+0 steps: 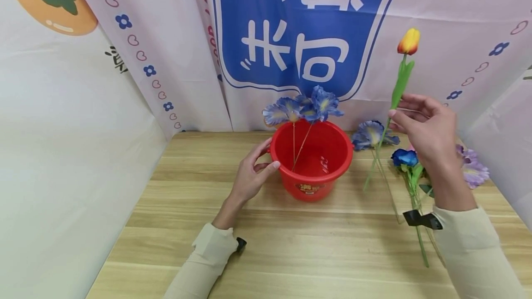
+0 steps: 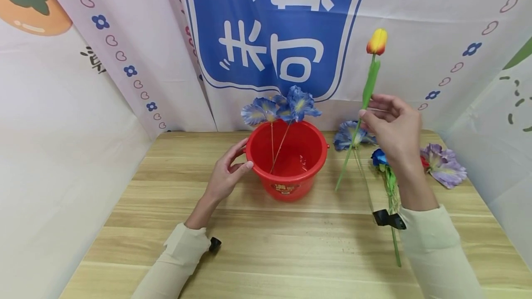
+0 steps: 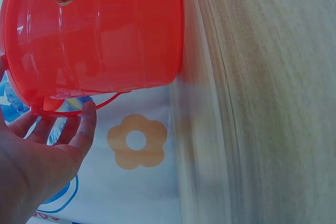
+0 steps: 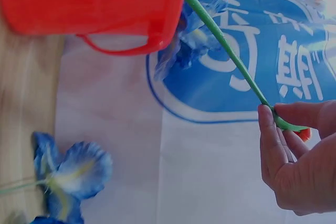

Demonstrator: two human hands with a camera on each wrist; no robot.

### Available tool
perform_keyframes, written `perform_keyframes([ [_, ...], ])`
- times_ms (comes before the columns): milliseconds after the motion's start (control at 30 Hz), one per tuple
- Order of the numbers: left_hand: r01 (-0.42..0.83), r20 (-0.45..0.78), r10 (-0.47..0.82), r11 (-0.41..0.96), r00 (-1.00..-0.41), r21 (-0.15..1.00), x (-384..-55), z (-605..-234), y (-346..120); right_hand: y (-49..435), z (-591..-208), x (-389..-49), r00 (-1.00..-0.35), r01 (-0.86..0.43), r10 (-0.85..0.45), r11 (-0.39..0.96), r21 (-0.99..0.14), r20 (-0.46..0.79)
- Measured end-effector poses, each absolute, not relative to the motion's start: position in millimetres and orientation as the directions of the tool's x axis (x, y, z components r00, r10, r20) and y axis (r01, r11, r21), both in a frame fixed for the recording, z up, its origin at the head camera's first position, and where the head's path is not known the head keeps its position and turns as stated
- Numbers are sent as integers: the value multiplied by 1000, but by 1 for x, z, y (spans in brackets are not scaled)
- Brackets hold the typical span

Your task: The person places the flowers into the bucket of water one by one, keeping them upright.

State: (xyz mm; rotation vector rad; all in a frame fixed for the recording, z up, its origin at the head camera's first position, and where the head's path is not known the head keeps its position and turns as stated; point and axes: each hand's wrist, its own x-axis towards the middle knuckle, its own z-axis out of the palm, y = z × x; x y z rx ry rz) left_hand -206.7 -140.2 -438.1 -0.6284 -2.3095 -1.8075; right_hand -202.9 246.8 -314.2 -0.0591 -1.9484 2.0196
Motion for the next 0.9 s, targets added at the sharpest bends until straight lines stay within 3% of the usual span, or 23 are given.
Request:
perform_keyframes([
  [233, 402, 357, 230, 191, -905, 896, -206, -439, -141, 226, -300, -208, -925, -288, 276, -69, -955, 260],
  [900, 396, 352, 230, 184, -907, 900, -206, -438, -139, 189, -287, -226, -907, -341, 264, -1, -940, 329],
])
